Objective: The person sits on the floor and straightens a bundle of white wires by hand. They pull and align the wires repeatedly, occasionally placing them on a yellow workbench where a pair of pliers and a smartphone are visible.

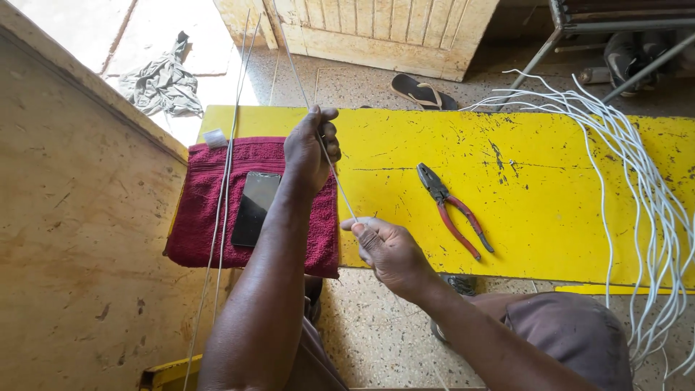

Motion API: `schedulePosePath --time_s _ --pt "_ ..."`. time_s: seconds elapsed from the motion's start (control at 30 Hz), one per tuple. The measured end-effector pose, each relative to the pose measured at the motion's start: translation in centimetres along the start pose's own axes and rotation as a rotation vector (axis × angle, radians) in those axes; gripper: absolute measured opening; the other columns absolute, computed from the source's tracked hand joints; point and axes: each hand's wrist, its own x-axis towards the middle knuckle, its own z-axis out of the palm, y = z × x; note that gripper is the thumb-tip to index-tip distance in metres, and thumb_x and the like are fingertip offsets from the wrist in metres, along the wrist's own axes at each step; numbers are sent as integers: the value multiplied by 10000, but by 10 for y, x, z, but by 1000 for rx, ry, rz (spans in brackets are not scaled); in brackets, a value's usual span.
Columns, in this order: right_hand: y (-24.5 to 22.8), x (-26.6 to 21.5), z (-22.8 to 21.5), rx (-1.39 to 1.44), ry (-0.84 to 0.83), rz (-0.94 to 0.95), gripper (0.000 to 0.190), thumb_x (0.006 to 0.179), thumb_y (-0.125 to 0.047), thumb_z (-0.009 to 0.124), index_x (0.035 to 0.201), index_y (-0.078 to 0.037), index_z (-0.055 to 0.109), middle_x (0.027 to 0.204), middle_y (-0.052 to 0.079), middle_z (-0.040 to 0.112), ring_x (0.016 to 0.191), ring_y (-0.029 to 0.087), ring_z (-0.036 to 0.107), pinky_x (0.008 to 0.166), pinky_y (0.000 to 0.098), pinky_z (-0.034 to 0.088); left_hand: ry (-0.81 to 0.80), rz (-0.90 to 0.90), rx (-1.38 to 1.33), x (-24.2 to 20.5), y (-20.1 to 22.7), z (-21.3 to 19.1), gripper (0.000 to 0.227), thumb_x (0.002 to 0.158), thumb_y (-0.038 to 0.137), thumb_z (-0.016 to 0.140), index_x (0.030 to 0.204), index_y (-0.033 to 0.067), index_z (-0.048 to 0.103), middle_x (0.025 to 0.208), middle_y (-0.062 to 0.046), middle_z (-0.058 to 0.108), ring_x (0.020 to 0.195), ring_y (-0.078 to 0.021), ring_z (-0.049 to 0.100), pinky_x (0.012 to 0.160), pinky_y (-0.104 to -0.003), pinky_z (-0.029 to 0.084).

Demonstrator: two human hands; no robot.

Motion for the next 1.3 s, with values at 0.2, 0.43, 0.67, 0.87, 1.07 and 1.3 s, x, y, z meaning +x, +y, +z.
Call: schedulePosePath --time_s 0.2,0.43,0.67,0.87,1.07,1.3 --pt "-37 -42 -3 -11 -107 59 582 1104 -244 434 1642 -31 373 681 77 549 431 105 506 381 243 470 128 74 -102 2 8 -5 477 1131 503 393 851 201 633 515 88 338 339 -74 355 357 -255 295" --pt "-63 -60 -6 -375 68 -108 547 1054 -151 471 1592 -187 560 516 1 512 452 42 387 457 219 426 192 46 -66 0 -4 16 505 1128 529 371 825 217 627 504 101 372 339 -68 349 356 -255 280" --pt "-32 -33 -27 -544 172 -104 509 1057 -211 538 1562 -229 604 563 106 607 455 171 504 455 341 451 187 50 -105 12 -30 32 504 1109 533 379 717 222 449 505 66 223 332 -106 255 368 -278 238" --pt "7 -34 -43 76 38 -29 542 1116 -182 386 1650 -87 409 644 23 492 459 72 416 400 191 369 252 71 -153 8 -25 47 506 1087 538 440 677 244 404 488 41 266 311 -124 277 355 -278 255" --pt "-2 -47 -29 -18 124 -109 495 1100 -118 439 1584 -61 526 644 12 525 541 64 432 476 201 384 423 188 -177 9 -34 50 493 1064 516 519 668 239 422 465 10 307 286 -158 277 330 -299 240" --pt "-10 -53 -41 -114 90 -126 477 1068 -101 489 1528 -48 604 611 27 561 574 80 439 529 221 405 160 104 -82 -19 -6 57 510 1106 529 397 717 230 537 518 48 462 355 -89 435 370 -231 324"
